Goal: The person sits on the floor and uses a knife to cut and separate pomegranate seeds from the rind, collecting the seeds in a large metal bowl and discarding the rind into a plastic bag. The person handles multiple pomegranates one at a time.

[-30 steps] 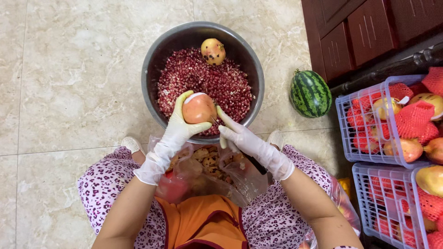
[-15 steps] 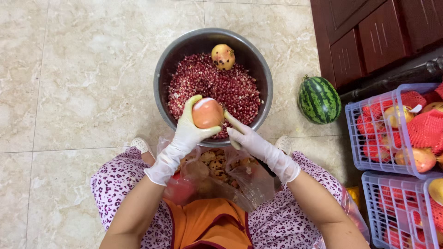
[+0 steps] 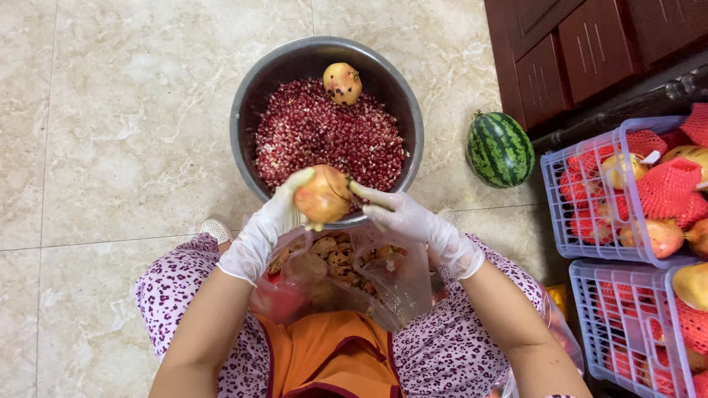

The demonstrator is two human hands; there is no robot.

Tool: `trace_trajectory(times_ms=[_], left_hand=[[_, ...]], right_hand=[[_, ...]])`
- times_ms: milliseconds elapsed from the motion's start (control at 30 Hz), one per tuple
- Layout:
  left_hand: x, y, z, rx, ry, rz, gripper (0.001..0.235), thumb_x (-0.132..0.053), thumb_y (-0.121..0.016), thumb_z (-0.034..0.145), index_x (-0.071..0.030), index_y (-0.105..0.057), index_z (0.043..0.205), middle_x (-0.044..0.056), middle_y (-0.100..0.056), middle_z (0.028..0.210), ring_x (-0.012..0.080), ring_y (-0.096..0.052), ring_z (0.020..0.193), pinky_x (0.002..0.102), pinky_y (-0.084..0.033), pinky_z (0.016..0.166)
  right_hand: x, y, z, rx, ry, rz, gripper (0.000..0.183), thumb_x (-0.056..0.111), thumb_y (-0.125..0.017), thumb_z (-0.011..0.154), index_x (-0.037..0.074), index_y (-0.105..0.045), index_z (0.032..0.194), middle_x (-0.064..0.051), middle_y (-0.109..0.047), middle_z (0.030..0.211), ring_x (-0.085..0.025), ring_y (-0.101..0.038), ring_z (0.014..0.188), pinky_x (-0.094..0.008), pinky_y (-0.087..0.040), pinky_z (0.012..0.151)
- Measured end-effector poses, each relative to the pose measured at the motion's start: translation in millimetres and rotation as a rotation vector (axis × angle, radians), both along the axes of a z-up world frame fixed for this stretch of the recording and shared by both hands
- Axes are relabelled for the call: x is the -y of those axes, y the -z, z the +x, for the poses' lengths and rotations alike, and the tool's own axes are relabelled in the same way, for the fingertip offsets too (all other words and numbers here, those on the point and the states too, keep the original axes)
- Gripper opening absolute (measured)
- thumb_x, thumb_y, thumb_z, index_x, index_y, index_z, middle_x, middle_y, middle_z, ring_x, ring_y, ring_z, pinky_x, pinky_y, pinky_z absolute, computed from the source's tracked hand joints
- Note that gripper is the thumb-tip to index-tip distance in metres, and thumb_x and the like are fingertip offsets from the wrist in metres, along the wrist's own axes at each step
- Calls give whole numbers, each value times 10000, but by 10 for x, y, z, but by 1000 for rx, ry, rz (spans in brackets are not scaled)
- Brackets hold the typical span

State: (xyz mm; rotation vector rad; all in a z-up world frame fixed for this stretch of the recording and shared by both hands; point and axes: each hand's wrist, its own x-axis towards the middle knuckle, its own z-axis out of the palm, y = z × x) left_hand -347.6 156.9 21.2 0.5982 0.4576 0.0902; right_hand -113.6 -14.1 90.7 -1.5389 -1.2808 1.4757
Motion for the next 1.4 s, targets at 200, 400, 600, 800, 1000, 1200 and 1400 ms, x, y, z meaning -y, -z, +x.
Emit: trace_trajectory(times_ms=[200, 400, 600, 800, 1000, 1200, 1400], left_hand=[[276, 23, 328, -131, -118, 191, 666, -620, -577, 964, -55, -594, 1317, 139, -700, 1245, 234, -708, 1105, 391, -617, 910], [301, -243, 243, 79, -200, 9, 629, -591, -585, 939, -91, -500, 1311, 168, -605, 1329, 316, -641, 1203, 495, -627, 932], [183, -378, 164, 50, -332, 212, 761, -153, -810, 798, -192, -376, 1422, 122, -527, 1385, 284, -591, 1259, 457, -565, 1018], [267, -248, 212, 90, -399, 411, 770, -137, -811, 805, -148, -393, 1453, 102, -527, 1367, 229, -562, 1255, 390, -510, 1058], [276, -264, 192, 46, -426, 668, 736, -162, -801, 810, -111, -447, 1453, 89, -557, 1356, 207, -555, 1270, 364, -467, 1104], [228, -152, 192, 85, -351, 279, 706, -265, -778, 794, -123, -454, 1404, 106, -582, 1327, 242, -627, 1199, 386, -589, 966], [190, 44, 115, 366, -84, -92, 751, -641, -565, 1087, 26, -557, 1434, 257, -731, 1098, 336, -717, 761, 374, -600, 608]], right_hand=[[-88, 73, -156, -202, 215, 5, 532, 386, -491, 1060, 217, -465, 1564, 121, -658, 1057, -37, -483, 716, -188, -447, 652], [-81, -172, -235, -351, 275, -145, 665, 470, -424, 1046, 252, -288, 1659, 129, -540, 831, 39, -427, 635, -155, -376, 522], [81, -356, -188, -405, 117, -61, 766, 437, -455, 1044, 180, -122, 1684, 5, -537, 678, -48, -380, 490, -198, -361, 456], [64, -317, -186, -400, 98, -69, 846, 420, -516, 1028, 179, -26, 1674, -6, -537, 710, -59, -406, 520, -206, -374, 478], [89, -314, -201, -352, 143, -120, 860, 407, -553, 995, 194, -72, 1675, 4, -504, 671, -78, -415, 519, -211, -369, 467], [55, -72, -7, -101, 23, 5, 775, 402, -589, 1023, 161, -231, 1667, 39, -512, 736, -77, -503, 695, -226, -469, 663], [75, 53, 54, -134, 44, 63, 686, 365, -595, 1029, 159, -335, 1629, 52, -502, 744, -71, -495, 704, -234, -478, 683]])
